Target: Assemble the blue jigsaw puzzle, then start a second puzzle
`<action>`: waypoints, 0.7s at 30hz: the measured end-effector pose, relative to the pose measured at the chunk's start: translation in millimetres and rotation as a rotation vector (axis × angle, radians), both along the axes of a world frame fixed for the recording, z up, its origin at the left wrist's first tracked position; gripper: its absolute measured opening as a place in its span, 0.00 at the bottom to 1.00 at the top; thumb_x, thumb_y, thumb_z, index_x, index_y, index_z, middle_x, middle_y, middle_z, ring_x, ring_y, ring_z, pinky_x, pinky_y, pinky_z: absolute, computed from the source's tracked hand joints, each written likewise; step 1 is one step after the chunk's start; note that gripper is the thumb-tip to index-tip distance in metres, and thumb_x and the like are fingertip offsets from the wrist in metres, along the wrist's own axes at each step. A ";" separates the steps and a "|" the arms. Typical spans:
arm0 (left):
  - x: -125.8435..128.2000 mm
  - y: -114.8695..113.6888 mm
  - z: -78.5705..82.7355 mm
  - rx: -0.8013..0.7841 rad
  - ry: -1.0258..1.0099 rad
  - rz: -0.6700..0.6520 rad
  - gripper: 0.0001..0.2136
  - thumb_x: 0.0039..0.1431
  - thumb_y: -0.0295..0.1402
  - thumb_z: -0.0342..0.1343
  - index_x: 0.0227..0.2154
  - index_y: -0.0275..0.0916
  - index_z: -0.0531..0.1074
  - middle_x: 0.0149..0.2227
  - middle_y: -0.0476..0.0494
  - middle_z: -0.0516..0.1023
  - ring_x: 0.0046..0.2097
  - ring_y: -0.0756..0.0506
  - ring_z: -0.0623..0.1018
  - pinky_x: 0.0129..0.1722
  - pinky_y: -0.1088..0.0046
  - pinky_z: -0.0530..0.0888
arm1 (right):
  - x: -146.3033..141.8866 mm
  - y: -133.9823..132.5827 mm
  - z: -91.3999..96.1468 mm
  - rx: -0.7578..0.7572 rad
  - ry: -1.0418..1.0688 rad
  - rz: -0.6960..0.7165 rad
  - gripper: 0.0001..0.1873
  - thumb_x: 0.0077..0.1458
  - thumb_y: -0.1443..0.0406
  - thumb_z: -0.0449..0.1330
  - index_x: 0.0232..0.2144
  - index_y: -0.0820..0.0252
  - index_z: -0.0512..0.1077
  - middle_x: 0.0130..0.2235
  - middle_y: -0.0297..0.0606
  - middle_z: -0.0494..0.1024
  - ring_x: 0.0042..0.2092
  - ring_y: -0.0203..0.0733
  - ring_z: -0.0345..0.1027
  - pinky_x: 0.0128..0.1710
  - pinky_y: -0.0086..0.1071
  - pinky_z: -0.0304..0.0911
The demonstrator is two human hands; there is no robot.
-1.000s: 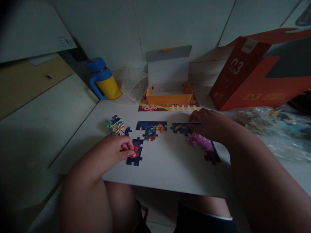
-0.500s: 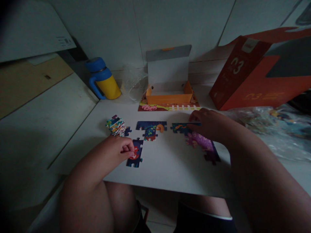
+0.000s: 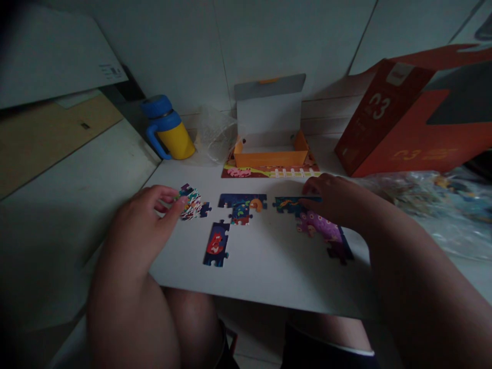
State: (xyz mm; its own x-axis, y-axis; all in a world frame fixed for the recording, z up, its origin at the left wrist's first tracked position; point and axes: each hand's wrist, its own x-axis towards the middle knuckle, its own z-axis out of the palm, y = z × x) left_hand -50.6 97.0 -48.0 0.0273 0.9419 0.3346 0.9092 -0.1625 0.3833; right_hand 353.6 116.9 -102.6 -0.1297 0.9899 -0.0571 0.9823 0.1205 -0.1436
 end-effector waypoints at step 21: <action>-28.7 45.4 -40.1 0.071 -0.307 0.108 0.21 0.56 0.42 0.70 0.51 0.42 0.78 0.45 0.42 0.84 0.42 0.40 0.81 0.41 0.63 0.77 | -5.3 -5.3 10.6 -0.030 -0.021 0.019 0.19 0.68 0.51 0.57 0.47 0.58 0.78 0.49 0.52 0.83 0.49 0.59 0.79 0.51 0.48 0.71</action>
